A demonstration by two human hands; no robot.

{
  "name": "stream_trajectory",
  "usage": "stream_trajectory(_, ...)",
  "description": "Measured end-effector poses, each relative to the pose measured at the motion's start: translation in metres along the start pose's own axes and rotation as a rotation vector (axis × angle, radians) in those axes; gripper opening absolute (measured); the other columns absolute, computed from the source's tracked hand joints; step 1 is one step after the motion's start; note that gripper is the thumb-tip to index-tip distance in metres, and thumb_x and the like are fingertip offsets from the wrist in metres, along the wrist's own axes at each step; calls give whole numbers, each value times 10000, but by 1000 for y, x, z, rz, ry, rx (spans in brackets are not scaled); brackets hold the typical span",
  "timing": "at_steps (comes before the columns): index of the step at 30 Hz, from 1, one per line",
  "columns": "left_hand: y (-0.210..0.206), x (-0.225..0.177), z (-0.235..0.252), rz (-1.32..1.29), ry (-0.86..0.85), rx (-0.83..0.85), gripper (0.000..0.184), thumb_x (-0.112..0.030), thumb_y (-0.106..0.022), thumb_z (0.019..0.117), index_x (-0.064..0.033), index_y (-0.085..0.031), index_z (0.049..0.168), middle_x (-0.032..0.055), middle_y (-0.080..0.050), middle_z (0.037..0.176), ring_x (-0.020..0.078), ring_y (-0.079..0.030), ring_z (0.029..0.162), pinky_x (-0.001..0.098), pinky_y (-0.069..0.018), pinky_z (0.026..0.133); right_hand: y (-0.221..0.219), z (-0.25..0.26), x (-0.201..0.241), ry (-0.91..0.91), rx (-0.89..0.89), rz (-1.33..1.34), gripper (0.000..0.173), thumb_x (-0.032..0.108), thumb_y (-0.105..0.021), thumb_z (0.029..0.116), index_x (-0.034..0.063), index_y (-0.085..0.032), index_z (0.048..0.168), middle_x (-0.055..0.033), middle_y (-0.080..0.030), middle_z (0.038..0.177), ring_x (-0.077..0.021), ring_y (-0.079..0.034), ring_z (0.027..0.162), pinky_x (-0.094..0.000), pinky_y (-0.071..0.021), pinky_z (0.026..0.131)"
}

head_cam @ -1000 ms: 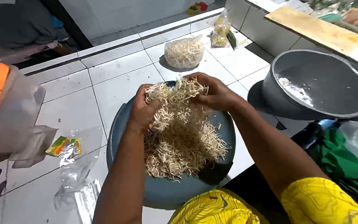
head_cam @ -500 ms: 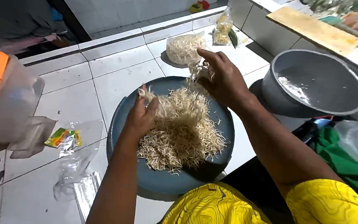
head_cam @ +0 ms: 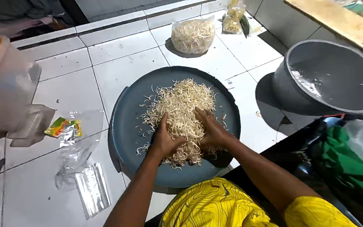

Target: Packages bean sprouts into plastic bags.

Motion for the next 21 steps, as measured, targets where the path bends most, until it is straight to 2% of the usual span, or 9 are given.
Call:
stream_trajectory(3, -2, -19, 1, -428, -7, 53, 1210, -290, -925, 699, -283, -159, 1637, 96, -460, 1547, 208, -574, 1300, 454, -548, 1029, 7, 7, 10, 80, 26, 353, 1424, 155, -965, 518, 267, -127, 1663, -113, -256, 1681, -309, -407, 1462, -568, -464, 1108)
stream_trajectory(5, 7, -37, -2, -604, 17, 46, 1115, -219, -893, 714, -249, -227, 1608, 90, -569, 1424, 202, -654, 1158, 439, -602, 914, 23, 8, 25, 54, 60, 516, 1325, 67, -903, 542, 292, -205, 1645, -48, -363, 1635, -246, -518, 1362, -524, -538, 1018)
stream_trajectory(7, 27, -51, -8, -672, -41, 33, 945, -138, -843, 762, -222, -335, 1555, 52, -643, 1298, 154, -683, 1047, 382, -614, 849, 45, 7, 40, 87, 44, 555, 1108, -66, -812, 601, 202, -364, 1579, -79, -524, 1504, -224, -619, 1221, -471, -582, 948)
stream_trajectory(9, 48, -60, -9, -723, -177, -26, 710, -50, -787, 764, -162, -502, 1404, -10, -701, 1147, 86, -698, 963, 309, -621, 820, 70, 10, 50, 258, 8, 481, 845, 29, -796, 697, 61, -477, 1479, -95, -626, 1350, -144, -653, 1137, -357, -584, 957)
stream_trajectory(11, 69, -70, -10, -696, -308, -114, 581, -58, -779, 782, -128, -554, 1313, -55, -709, 1111, 53, -692, 995, 285, -612, 879, 94, 12, 60, 407, -3, 380, 660, 201, -771, 796, 25, -550, 1393, -71, -649, 1299, -95, -642, 1137, -314, -566, 984)
stream_trajectory(13, 86, -76, -14, -622, -402, -165, 448, -156, -730, 904, -126, -556, 1315, -73, -696, 1130, 48, -678, 1040, 289, -594, 932, 116, 11, 75, 462, 10, 282, 565, 214, -723, 838, 29, -579, 1352, -69, -640, 1304, -99, -633, 1157, -312, -560, 998)
stream_trajectory(16, 102, -83, -20, -568, -409, -243, 174, -181, -641, 1003, -150, -645, 1175, -84, -734, 1041, 40, -701, 979, 280, -599, 911, 134, 8, 93, 480, 10, 107, 518, 275, -699, 848, 41, -627, 1305, -150, -559, 1417, -205, -550, 1312, -367, -510, 1074)
stream_trajectory(19, 113, -83, -24, -355, -339, -285, 282, -152, -715, 960, -68, -631, 1217, -22, -734, 1057, 55, -713, 971, 283, -616, 899, 141, 10, 104, 468, -51, 18, 455, 139, -769, 792, 82, -662, 1231, -184, -528, 1406, -256, -556, 1292, -386, -555, 1018)
stream_trajectory(21, 118, -77, -23, -198, -357, -181, 414, -84, -753, 875, -46, -621, 1265, 18, -716, 1131, 60, -695, 1025, 292, -601, 927, 142, 12, 107, 441, -102, -50, 443, 35, -778, 791, 115, -679, 1215, -162, -558, 1340, -238, -588, 1219, -379, -573, 971)
Point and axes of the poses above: each hand's wrist, its own z-axis towards the middle knuckle, its own y-axis out of the back of the hand, x = y × z, the point moved 1 cm from there along z, towards the middle knuckle
